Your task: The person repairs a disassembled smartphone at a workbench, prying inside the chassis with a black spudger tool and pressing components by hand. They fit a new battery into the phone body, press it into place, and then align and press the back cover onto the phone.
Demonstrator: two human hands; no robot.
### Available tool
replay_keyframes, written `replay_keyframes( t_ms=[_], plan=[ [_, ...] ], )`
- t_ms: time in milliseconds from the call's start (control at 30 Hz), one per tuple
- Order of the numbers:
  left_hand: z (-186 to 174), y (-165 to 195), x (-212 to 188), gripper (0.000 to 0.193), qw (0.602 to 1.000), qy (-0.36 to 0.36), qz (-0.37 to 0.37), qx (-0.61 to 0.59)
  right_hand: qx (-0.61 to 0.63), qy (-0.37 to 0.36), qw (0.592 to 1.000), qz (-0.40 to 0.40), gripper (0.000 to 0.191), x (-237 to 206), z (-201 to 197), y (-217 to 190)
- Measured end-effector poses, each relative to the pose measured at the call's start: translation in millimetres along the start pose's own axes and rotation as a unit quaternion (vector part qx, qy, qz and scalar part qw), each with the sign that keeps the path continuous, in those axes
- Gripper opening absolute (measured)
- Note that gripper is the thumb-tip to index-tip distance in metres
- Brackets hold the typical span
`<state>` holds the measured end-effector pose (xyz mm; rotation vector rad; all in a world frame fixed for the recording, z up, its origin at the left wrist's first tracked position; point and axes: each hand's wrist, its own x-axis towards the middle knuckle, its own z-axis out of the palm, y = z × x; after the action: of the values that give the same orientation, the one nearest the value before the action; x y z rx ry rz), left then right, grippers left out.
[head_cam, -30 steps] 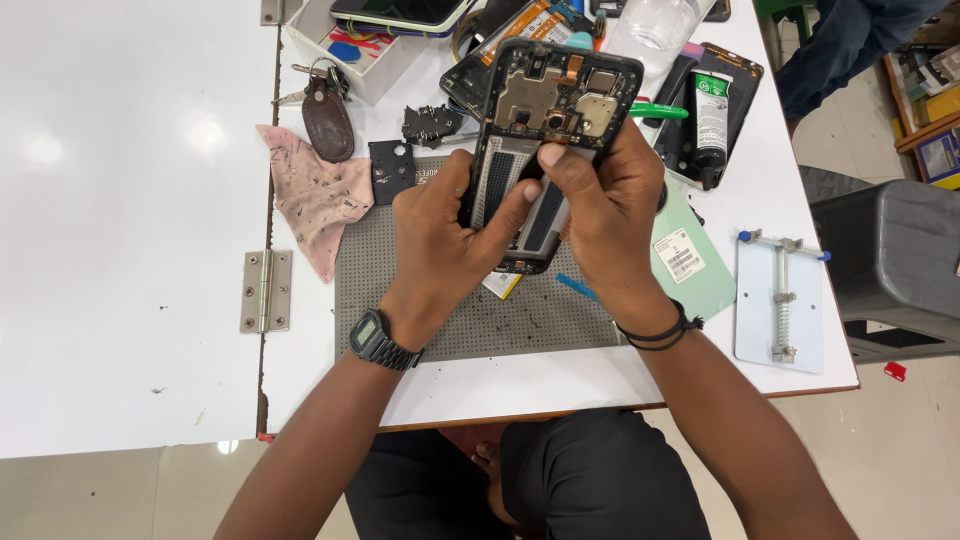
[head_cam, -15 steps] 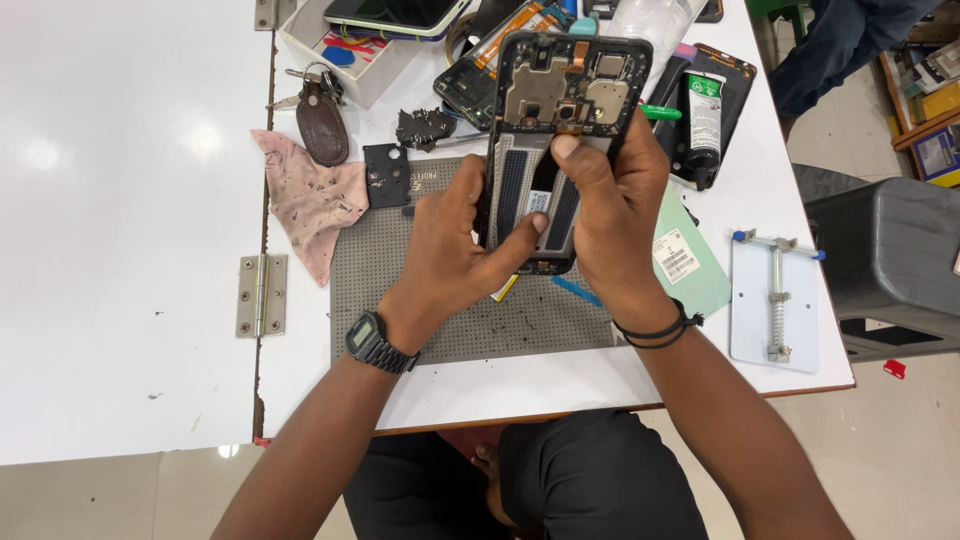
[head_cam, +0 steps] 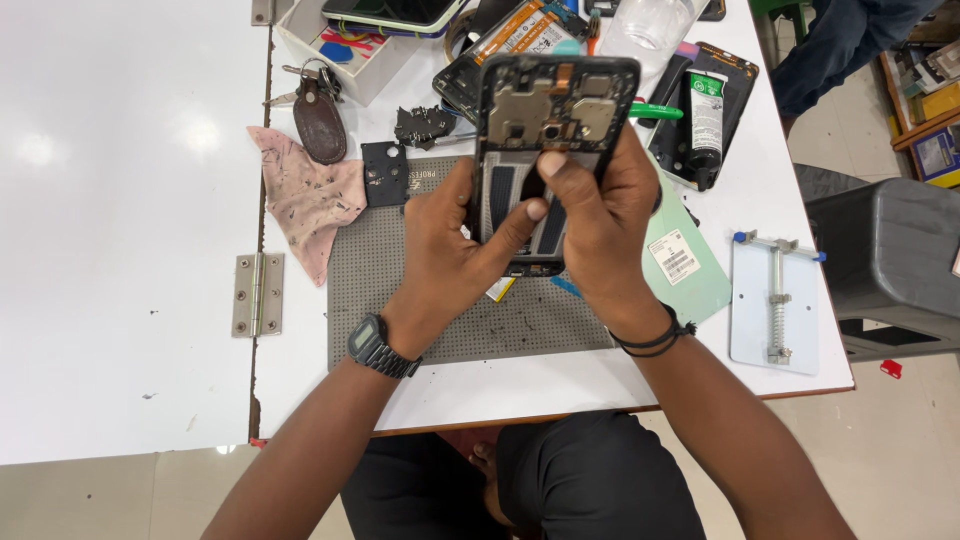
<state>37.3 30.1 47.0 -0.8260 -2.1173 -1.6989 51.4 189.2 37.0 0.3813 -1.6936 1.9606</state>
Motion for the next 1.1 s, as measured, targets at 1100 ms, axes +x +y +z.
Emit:
replay_keyframes(
  t_ms=[1100],
  plan=[
    [-2.6, 8.3, -0.9, 0.024, 0.999, 0.034, 0.025, 0.019, -0.022, 0.004, 1.0, 0.002, 0.014, -10.5, 4.6, 11.5]
  ],
)
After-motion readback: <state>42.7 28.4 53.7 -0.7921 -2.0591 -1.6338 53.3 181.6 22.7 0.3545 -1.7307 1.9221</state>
